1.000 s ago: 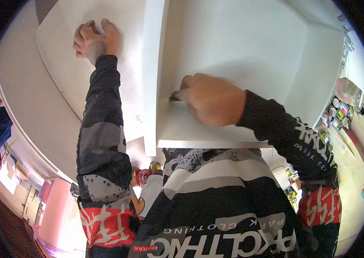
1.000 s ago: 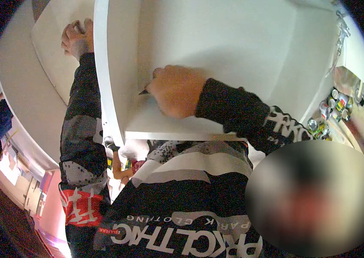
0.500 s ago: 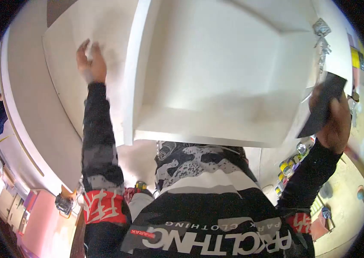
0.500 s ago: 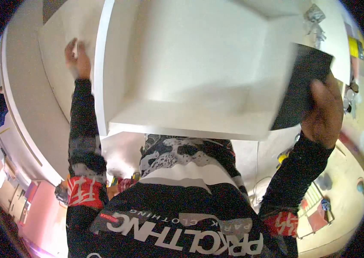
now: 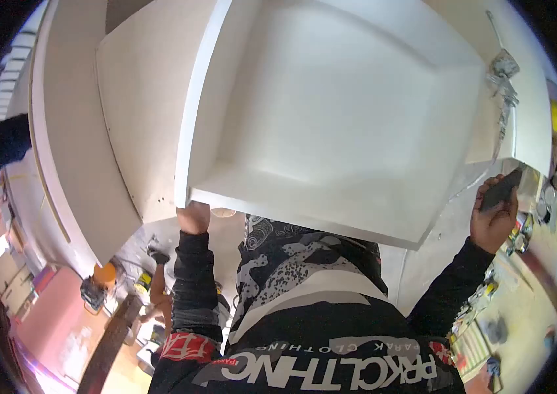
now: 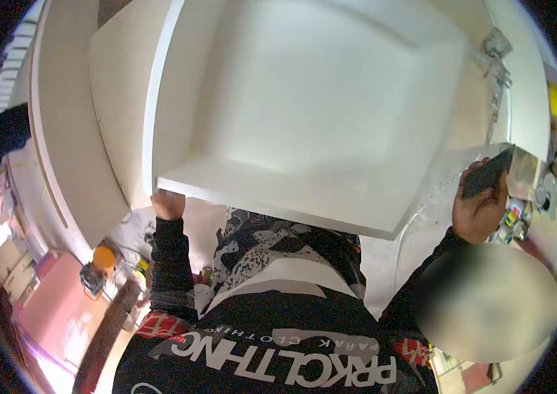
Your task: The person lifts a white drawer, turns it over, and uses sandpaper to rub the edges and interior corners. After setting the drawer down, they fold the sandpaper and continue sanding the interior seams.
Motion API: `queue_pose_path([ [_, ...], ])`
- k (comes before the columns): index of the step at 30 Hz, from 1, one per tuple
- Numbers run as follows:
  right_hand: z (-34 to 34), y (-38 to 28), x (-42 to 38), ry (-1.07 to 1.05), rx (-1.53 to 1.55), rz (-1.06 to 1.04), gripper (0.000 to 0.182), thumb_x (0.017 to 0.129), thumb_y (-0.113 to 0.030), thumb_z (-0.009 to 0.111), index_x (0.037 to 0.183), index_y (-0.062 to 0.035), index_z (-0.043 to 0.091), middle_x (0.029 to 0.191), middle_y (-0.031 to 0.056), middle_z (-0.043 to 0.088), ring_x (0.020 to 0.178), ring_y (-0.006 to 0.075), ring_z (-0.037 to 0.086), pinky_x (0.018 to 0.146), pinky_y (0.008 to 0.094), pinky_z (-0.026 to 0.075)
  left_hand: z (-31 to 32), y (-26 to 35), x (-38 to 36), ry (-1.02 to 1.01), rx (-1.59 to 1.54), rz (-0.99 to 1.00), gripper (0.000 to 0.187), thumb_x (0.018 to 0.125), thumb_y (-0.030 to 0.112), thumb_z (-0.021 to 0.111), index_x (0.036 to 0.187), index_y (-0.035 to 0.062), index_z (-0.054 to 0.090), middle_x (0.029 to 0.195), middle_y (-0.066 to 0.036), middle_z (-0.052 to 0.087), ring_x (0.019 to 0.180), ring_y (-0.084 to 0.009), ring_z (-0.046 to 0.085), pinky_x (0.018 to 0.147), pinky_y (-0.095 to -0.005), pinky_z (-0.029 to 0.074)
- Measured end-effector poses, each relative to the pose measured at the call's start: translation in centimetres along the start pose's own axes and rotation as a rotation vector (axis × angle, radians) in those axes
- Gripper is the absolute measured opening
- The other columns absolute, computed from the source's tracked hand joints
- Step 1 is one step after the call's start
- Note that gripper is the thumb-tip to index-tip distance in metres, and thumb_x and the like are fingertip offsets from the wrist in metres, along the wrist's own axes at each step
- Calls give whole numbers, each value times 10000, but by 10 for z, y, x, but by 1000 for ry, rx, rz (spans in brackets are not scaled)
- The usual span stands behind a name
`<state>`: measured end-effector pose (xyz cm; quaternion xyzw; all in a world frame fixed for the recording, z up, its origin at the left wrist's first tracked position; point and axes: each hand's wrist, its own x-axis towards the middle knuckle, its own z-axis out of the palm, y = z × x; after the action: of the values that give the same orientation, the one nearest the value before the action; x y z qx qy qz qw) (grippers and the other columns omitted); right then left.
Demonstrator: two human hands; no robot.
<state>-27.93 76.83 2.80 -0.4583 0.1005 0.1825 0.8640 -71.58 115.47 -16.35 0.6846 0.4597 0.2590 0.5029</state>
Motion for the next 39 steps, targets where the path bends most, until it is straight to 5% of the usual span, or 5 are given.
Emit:
queue_pose_path([
  [11,-165,-6,169,144,-99,122,336,997,-186,553,1251,35,551,1125,162,629,1002,245,609,830,311,535,43,87,-44,435,60,41,281,856,32,671,1128,-25,627,992,-138,651,952,-265,640,827,-407,514],
  [13,-220,-6,193,238,-626,96,403,987,-230,576,1315,0,534,1292,139,602,1139,241,593,936,354,517,29,89,-55,438,1159,158,297,876,210,690,1016,-42,621,979,-136,652,940,-238,635,840,-383,512],
  [16,-241,19,204,208,-666,145,405,988,-232,572,1318,-2,532,1295,140,601,1140,241,594,939,355,517,36,126,-51,909,-337,-207,313,1004,316,489,905,45,610,871,-65,618,774,-176,605,768,-324,506],
  [22,-261,45,203,134,-762,186,410,992,-240,561,1328,-7,526,1304,143,597,1146,242,594,948,357,514,40,219,-45,393,483,401,228,1012,178,512,1004,-24,616,855,-148,619,798,-230,604,790,-393,510],
  [39,-296,52,198,-66,-1023,160,427,1002,-260,528,1354,-20,507,1330,151,585,1161,245,597,972,364,507,95,255,57,-1182,1366,44,626,951,390,554,1265,-151,519,1317,-363,530,1259,-479,523,1099,-518,391],
])
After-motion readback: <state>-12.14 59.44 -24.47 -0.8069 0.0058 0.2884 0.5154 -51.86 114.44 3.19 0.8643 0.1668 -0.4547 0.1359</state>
